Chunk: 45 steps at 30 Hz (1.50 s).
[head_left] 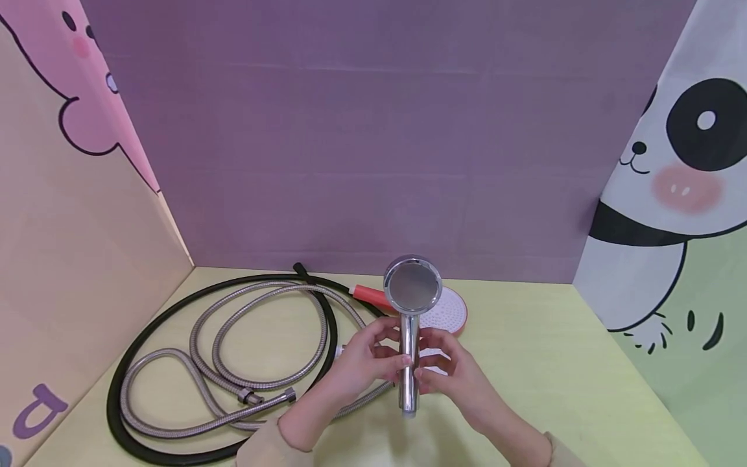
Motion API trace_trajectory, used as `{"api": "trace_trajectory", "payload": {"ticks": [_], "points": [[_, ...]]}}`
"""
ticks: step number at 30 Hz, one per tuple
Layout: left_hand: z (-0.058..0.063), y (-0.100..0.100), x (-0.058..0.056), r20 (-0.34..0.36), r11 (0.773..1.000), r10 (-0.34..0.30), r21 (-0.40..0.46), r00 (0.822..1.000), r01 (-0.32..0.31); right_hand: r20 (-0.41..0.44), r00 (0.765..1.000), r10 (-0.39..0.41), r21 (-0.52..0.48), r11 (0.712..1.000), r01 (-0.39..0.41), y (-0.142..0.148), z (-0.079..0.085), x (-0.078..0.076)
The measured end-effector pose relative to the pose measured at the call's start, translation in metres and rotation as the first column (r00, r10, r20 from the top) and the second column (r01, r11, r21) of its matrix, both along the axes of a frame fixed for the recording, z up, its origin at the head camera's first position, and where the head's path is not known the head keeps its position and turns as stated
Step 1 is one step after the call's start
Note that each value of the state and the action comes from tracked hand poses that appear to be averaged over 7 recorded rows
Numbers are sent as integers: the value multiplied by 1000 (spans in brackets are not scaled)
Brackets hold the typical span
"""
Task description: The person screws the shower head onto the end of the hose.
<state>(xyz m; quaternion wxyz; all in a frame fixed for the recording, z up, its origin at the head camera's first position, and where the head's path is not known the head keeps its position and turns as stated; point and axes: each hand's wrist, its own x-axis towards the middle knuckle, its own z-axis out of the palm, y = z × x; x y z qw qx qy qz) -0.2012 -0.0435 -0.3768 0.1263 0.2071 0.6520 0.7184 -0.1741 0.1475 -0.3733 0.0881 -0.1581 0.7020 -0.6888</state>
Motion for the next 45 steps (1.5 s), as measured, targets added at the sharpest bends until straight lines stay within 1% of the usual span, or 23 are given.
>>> {"api": "trace_trajectory", "payload": {"ticks": [7,10,16,25,29,33,36,38,42,45], "points": [[-5,1,0,0,999,-28,15,1000,28,26,1000,14,15,1000,-14,-1,-5,-3],[-5,2,0,-6,999,-35,6,999,35,36,999,20,11,1000,-20,-1,-7,-4],[-5,3,2,-16,1000,-18,-24,1000,18,51,998,24,19,1000,-25,0,-8,-5],[-2,4,6,-36,998,8,-59,999,-10,40,998,44,29,999,-45,0,-8,-5],[-2,4,7,-27,999,4,-50,1000,-5,53,997,55,32,998,-56,0,-7,-4],[-3,5,7,-18,999,1,-46,1000,-2,86,995,41,43,998,-45,0,-5,-2],[-2,4,7,-18,997,-3,-71,1000,2,112,993,21,44,999,-26,0,-4,0],[-1,4,7,-25,995,-6,-104,1000,3,129,992,9,35,999,-13,0,-4,1],[1,2,8,-63,984,2,-176,998,-14,139,990,-15,19,1000,12,2,-4,3],[0,0,9,-94,980,6,-198,996,-25,135,990,-27,14,1000,26,6,-4,4]]}}
